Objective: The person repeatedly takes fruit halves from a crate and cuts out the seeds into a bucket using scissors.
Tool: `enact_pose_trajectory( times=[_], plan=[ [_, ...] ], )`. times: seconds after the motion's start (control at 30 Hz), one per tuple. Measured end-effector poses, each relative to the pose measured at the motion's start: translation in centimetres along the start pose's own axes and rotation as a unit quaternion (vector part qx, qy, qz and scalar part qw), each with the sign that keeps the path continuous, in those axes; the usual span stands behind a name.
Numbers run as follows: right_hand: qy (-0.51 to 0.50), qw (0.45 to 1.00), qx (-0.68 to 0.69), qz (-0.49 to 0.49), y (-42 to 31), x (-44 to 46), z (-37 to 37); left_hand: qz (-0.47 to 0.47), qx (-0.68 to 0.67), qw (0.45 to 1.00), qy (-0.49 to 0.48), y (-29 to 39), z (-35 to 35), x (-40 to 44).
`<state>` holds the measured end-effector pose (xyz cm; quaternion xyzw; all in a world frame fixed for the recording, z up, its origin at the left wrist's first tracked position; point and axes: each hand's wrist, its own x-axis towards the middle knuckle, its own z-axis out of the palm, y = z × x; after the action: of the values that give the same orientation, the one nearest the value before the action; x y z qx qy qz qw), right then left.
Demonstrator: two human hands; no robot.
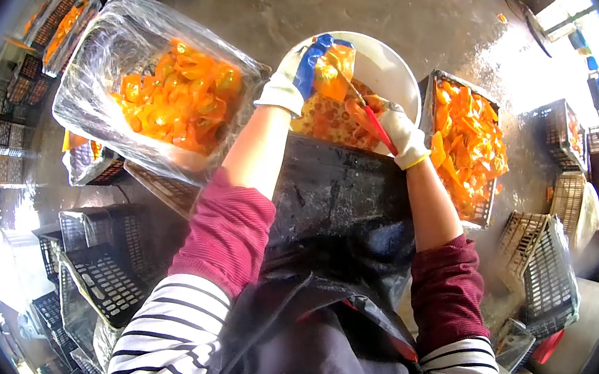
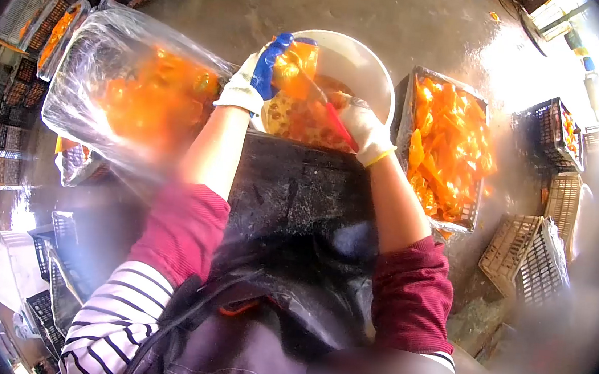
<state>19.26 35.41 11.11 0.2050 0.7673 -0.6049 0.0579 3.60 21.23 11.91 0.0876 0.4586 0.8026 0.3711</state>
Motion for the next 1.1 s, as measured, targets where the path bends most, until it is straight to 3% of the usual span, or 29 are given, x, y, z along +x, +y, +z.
enact_pose_trajectory(
  times=[0.13, 0.2, 0.3, 0.4, 0.5, 0.6, 0.73, 0.8, 0.9, 1.03, 1.1],
  plan=[
    [0.062, 0.998, 0.027, -0.011, 0.0, -0.1, 0.2, -0.028, -0.083, 0.996, 0.027, -0.6, -0.7, 0.8],
    [0.081, 0.991, 0.106, 0.0, -0.6, -0.8, 0.1, 0.03, 0.005, 0.998, -0.056, -1.7, -1.0, 1.3],
    [0.067, 0.989, 0.132, -0.005, 0.7, -0.1, -0.2, 0.076, 0.033, 0.995, -0.063, -3.2, -1.6, 2.4],
    [0.129, 0.972, -0.062, -0.184, 3.4, 2.6, 0.8, 0.09, 0.151, 0.984, -0.026, -3.0, -1.1, 2.2],
    [0.074, 0.989, 0.056, -0.116, 2.7, 1.5, 0.4, 0.1, 0.268, 0.958, 0.002, -3.5, -1.2, 1.9],
    [0.056, 0.998, 0.038, -0.007, 1.5, 1.0, -0.3, 0.051, 0.212, 0.976, -0.006, -4.3, -2.6, 3.3],
    [0.063, 0.996, 0.011, -0.063, 2.6, 2.0, -0.2, 0.059, 0.174, 0.983, -0.015, -4.1, -2.1, 3.4],
    [0.082, 0.993, -0.053, -0.07, 2.5, 1.7, -0.2, 0.043, 0.351, 0.935, 0.018, -3.8, -0.8, 2.4],
    [0.064, 0.994, -0.074, -0.051, 2.5, 1.8, -0.2, 0.019, 0.527, 0.849, -0.042, -5.2, -3.4, 4.1],
    [0.074, 0.985, -0.148, -0.054, 3.5, 2.5, -0.8, -0.006, 0.525, 0.851, -0.022, -6.1, -4.3, 5.1],
    [0.097, 0.974, -0.164, -0.126, 6.0, 3.9, -0.5, -0.032, 0.539, 0.841, -0.03, -5.7, -3.9, 4.9]
  ],
)
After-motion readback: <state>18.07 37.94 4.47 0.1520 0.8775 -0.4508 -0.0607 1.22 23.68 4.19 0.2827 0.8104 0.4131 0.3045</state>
